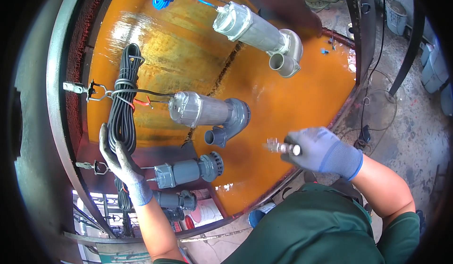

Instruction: The person paints several industrial pumps hanging from a rack using a spray gun, turning and holding each pump with a gloved hand to reach all sides.

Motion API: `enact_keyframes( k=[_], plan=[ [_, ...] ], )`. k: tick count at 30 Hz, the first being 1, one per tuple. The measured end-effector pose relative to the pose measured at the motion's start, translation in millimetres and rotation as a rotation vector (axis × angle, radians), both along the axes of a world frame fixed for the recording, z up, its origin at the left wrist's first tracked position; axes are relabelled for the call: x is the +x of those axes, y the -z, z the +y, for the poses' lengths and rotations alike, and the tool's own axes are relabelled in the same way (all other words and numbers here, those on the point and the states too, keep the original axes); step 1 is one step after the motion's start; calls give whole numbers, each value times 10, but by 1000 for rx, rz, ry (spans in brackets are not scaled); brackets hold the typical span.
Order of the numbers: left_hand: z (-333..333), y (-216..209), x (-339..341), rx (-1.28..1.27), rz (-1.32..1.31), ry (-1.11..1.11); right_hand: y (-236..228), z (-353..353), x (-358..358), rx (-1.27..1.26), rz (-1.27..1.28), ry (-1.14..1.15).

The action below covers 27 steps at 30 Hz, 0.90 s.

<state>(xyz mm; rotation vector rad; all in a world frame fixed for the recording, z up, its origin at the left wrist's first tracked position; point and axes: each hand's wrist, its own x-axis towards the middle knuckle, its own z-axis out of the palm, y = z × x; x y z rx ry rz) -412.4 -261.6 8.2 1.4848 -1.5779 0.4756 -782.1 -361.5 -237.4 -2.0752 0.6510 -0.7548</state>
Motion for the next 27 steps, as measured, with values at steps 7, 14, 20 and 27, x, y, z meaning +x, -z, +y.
enact_keyframes(
  k=[7,14,20,27],
  plan=[
    [-13,-5,7,-20,-16,-13,-196,-70,152,22,0,-15],
    [93,-49,184,-46,17,-28,-253,-81,192,-6,-7,116],
    [214,-84,293,-63,75,-50,-331,-9,282,-23,184,-103],
    [356,-109,603,-63,50,-98,-317,-206,284,-102,31,156]
  ],
)
